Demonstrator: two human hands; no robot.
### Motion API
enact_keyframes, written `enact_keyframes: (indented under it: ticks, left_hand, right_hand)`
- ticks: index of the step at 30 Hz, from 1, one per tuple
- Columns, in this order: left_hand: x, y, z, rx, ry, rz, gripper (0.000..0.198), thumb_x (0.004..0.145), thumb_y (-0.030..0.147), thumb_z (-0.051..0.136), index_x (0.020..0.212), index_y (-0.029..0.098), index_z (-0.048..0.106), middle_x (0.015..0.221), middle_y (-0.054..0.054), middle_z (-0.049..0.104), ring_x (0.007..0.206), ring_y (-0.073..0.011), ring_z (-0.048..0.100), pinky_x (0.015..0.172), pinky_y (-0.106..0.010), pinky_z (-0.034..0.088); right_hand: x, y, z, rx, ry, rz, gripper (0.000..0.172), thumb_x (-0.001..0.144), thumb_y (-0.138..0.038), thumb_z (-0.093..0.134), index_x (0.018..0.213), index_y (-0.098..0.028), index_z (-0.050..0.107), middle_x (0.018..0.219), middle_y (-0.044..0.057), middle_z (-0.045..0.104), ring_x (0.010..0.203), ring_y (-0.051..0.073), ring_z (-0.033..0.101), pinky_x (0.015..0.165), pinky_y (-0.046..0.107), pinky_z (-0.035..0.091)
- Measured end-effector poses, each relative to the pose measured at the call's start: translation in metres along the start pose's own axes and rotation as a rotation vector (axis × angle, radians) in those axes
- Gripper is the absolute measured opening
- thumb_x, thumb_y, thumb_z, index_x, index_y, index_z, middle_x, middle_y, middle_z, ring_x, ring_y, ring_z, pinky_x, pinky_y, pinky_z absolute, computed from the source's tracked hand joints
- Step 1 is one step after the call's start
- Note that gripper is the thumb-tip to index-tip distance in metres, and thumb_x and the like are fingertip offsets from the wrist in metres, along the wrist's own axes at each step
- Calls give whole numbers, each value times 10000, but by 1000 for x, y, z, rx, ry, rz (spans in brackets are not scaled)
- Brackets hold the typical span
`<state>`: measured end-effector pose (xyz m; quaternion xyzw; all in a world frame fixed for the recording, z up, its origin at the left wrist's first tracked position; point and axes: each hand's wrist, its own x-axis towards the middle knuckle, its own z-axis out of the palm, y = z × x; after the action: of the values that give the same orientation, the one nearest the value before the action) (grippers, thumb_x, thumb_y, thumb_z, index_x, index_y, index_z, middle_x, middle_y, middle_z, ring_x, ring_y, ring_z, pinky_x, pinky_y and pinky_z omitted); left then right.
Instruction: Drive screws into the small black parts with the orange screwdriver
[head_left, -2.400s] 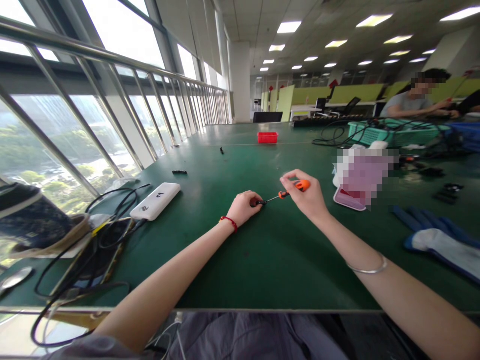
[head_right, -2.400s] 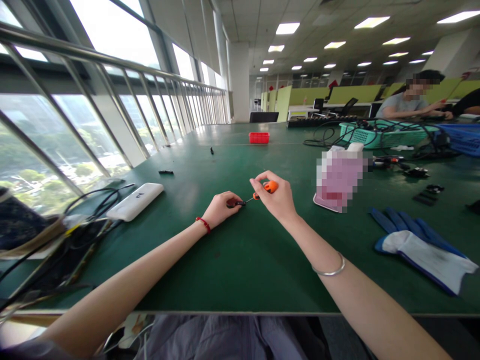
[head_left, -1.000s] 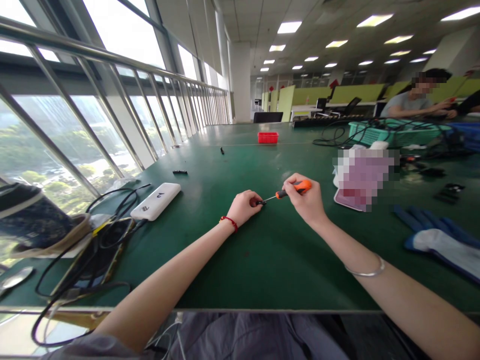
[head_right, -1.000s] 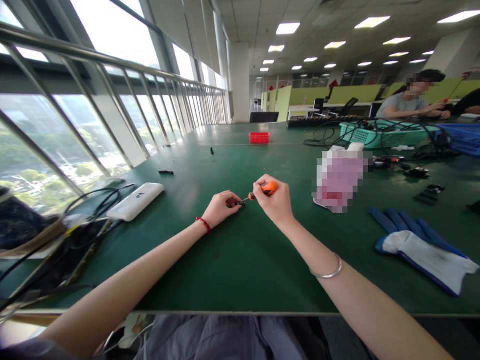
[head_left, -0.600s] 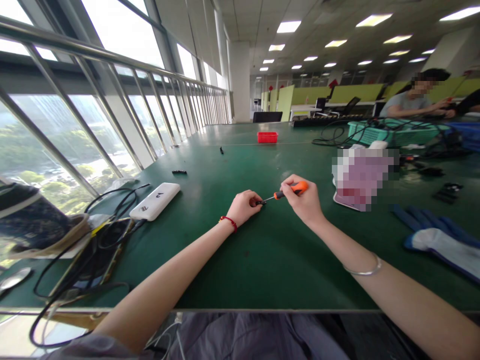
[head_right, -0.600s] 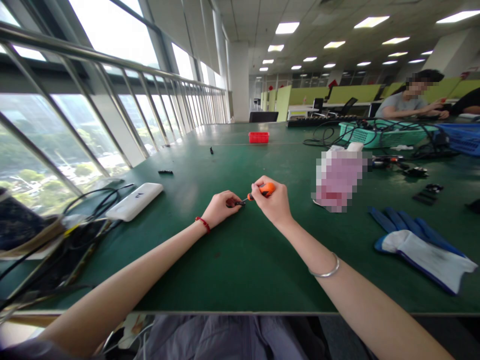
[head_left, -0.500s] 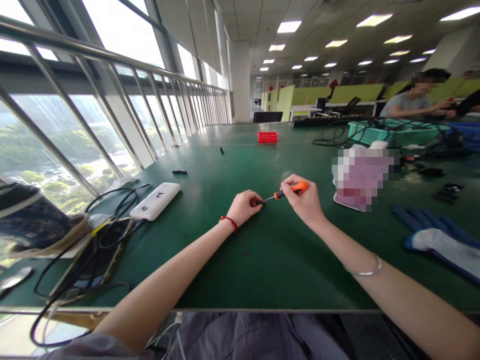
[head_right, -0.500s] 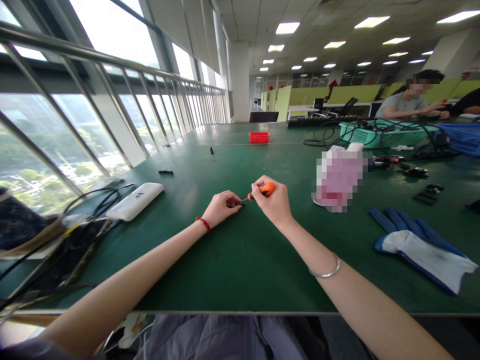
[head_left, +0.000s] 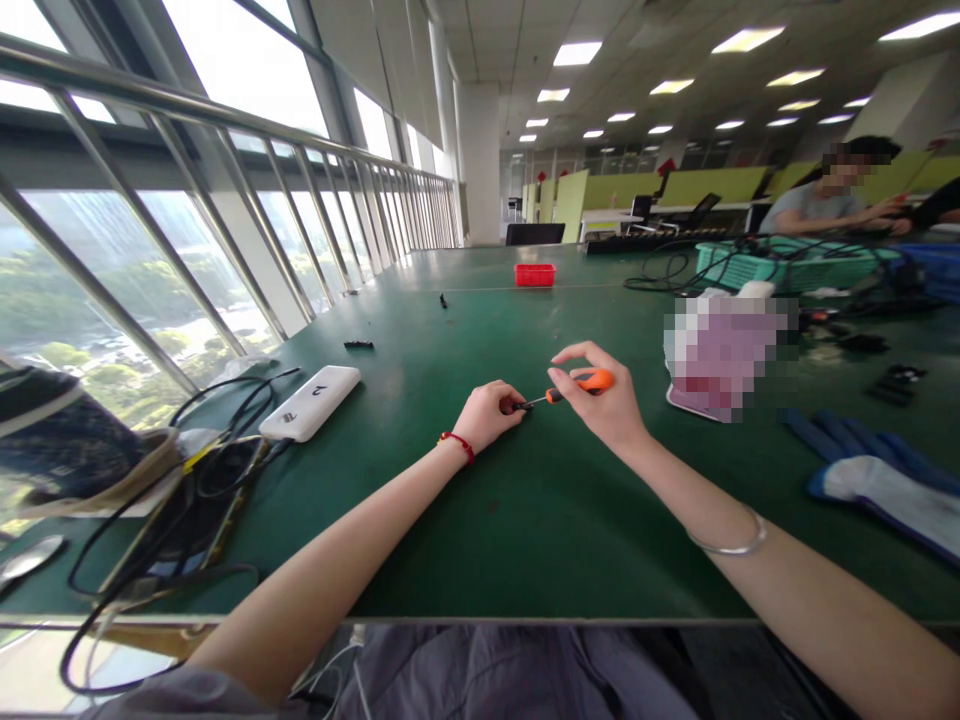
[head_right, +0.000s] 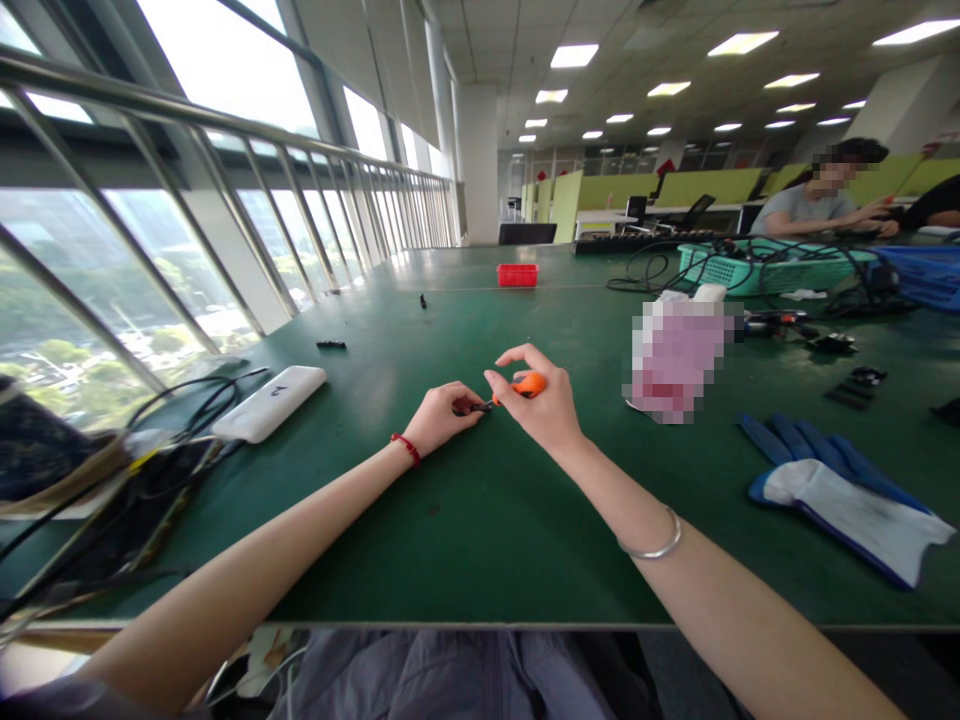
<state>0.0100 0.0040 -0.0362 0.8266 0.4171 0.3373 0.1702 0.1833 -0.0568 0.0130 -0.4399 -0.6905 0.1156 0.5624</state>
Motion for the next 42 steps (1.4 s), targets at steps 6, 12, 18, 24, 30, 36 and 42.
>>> enact_keyframes:
  ticks: [6, 12, 18, 24, 30, 36, 42]
  left_hand:
    - [0, -1, 1, -15, -3, 2, 127, 693, 130, 634, 796, 152, 704, 736, -7, 600, 625, -92, 542, 629, -213, 472]
    - [0, 1, 0, 10, 7, -9, 115, 689, 149, 643, 790, 148, 700, 705, -3, 601, 622, -99, 545, 609, -214, 464]
    - [0, -2, 1, -11, -5, 1, 125, 695, 140, 635, 799, 161, 701, 742, -3, 607, 633, -93, 551, 636, -212, 476]
    - [0, -1, 0, 5, -5, 0, 117, 694, 149, 639, 794, 154, 699, 719, -4, 602, 632, -99, 549, 630, -219, 476]
    - [0, -1, 0, -18, 3, 1, 113, 692, 132, 636, 785, 149, 697, 735, -8, 599, 627, -94, 549, 634, -215, 480]
    - [0, 0, 0, -4, -4, -9, 118, 693, 146, 637, 793, 148, 700, 713, -6, 597, 625, -99, 549, 623, -217, 476]
    - [0, -1, 1, -27, -6, -5, 121, 695, 143, 636, 797, 151, 702, 746, -10, 605, 632, -96, 552, 639, -218, 483]
  right_hand:
    - [-1, 3, 1, 72, 8, -90, 347, 703, -245, 596, 1026, -217, 473, 666, -60, 503, 499, 92, 438, 533, 239, 379]
    - [-1, -1, 0, -3, -14, -33, 101, 766, -294, 568, 801, -205, 536, 503, -72, 434, 449, 92, 425, 528, 244, 359]
    - [0, 1, -1, 57, 8, -111, 388, 693, -229, 606, 1064, -213, 494, 727, -39, 519, 534, 95, 454, 543, 239, 397]
    - [-2, 1, -1, -34, -37, -56, 169, 757, -305, 581, 899, -215, 565, 476, -89, 402, 424, 94, 400, 529, 249, 367]
    - [-1, 1, -1, -6, 23, -160, 422, 692, -261, 604, 1098, -219, 500, 799, -13, 563, 570, 106, 476, 556, 247, 409]
    - [-1, 0, -2, -66, -15, -68, 171, 735, -296, 594, 880, -208, 568, 509, -74, 429, 444, 95, 420, 508, 241, 349]
    - [0, 3, -2, -36, 55, -149, 431, 684, -266, 611, 1096, -219, 494, 812, -8, 565, 584, 113, 476, 570, 255, 406]
